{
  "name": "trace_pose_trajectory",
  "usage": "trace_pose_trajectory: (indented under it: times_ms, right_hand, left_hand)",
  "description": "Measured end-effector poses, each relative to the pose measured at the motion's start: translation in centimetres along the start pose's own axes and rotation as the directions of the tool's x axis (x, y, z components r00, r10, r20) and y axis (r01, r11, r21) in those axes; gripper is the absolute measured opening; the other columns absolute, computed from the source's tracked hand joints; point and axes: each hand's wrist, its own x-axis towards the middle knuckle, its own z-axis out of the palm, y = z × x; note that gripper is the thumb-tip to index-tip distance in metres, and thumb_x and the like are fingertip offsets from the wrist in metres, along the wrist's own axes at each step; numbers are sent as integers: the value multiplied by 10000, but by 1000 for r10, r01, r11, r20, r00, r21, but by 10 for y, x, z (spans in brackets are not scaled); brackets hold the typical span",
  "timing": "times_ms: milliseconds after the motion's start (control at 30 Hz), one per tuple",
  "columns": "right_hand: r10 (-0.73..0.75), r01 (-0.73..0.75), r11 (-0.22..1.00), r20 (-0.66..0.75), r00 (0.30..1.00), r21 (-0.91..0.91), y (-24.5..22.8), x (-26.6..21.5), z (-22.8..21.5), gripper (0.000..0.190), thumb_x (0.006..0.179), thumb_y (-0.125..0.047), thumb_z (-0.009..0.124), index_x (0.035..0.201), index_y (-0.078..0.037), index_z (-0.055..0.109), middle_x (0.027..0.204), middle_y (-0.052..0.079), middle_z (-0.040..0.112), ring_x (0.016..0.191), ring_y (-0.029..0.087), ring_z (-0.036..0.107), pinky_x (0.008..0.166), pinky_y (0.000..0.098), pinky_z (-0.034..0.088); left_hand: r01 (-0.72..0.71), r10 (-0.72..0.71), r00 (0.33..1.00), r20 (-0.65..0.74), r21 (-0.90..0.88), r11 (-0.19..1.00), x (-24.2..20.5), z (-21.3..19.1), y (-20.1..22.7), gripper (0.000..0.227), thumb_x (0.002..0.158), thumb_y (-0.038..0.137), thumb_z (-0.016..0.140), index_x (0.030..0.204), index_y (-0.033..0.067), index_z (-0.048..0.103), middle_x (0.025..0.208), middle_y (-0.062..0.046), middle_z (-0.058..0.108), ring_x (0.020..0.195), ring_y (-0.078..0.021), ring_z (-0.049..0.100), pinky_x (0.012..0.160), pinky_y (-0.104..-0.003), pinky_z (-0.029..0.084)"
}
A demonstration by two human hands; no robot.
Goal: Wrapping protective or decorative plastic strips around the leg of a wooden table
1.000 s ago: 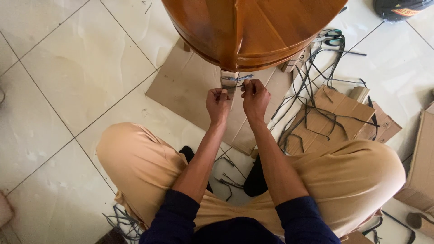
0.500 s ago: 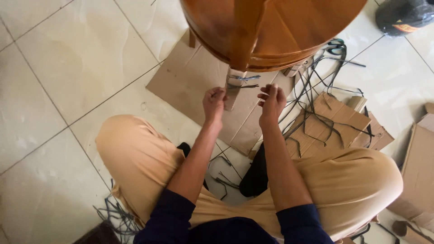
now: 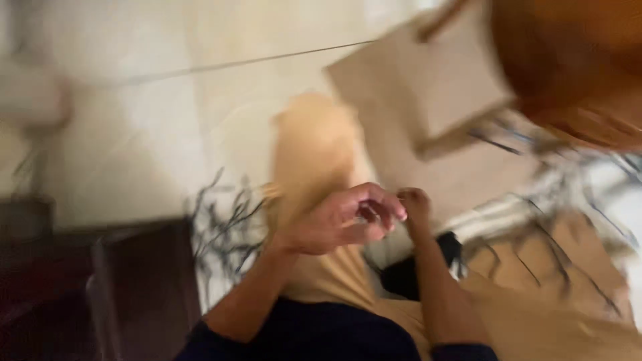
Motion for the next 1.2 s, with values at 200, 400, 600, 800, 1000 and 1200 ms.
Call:
trace_pose_trajectory:
  times_ms: [200, 400, 600, 800, 1000, 1200]
  right_hand:
    - [275, -268, 937, -1, 961, 224, -69, 23, -3, 147, 1088, -154, 563, 1121, -23, 618, 985, 189, 693, 783, 274, 710, 557, 297, 544]
    - [161, -153, 986, -117, 980, 72, -124, 27, -25, 162, 1052, -108, 590, 1177, -26, 652, 973, 189, 634, 810, 272, 645, 579, 378, 576]
    - [149, -148, 989, -48, 988, 11, -195, 7, -48, 141, 1121, -43, 505, 1170, 68, 577, 1012, 170, 610, 853, 215, 590, 704, 318, 566]
    - [225, -220, 974, -95, 970, 63, -196, 3, -49, 106, 1109, -79, 525, 1162, -7, 582, 1042, 92, 610, 895, 167, 610, 706, 270, 537]
    - [151, -153, 988, -85, 985, -9, -224, 0, -42, 128, 1114, -35, 515, 1167, 67, 571, 1045, 187, 622, 885, 233, 624, 698, 323, 571]
    - [50, -44, 996, -68, 996, 82, -255, -3, -40, 106, 1148, -38, 494, 1184, 32, 565, 996, 131, 623, 881, 182, 632, 703, 271, 528]
  left_hand:
    - [-228, 220, 927, -302, 10, 974, -96, -138, 36, 292, 993, 236, 576, 1025, -12, 726, 928, -122, 729, 835, -151, 701, 696, -254, 554]
    - [370, 193, 242, -951, 274, 887, -163, -285, -114, 134, 936, 149, 725, 1056, 199, 753, 1012, -8, 766, 846, -142, 732, 683, -248, 571]
    - [849, 213, 361, -908, 415, 328, -185, -336, -213, 267, 839, 97, 685, 1092, 52, 757, 1473, -208, 495, 1381, -391, 408, 1056, -518, 410]
    - [955, 106, 264, -959, 276, 110, -190, -348, -227, 292, 885, -18, 575, 1112, 29, 751, 1524, -175, 462, 1459, -410, 325, 1214, -570, 232]
    - [878, 280, 204, -938, 302, 371, -193, -324, -192, 250, 840, 57, 689, 1067, 16, 784, 1087, -156, 746, 898, -342, 709, 846, -449, 547]
    - [702, 316, 87, -945, 283, 653, -188, -312, -155, 243, 899, 130, 765, 1068, 135, 591, 860, -6, 733, 762, -179, 711, 696, -368, 536]
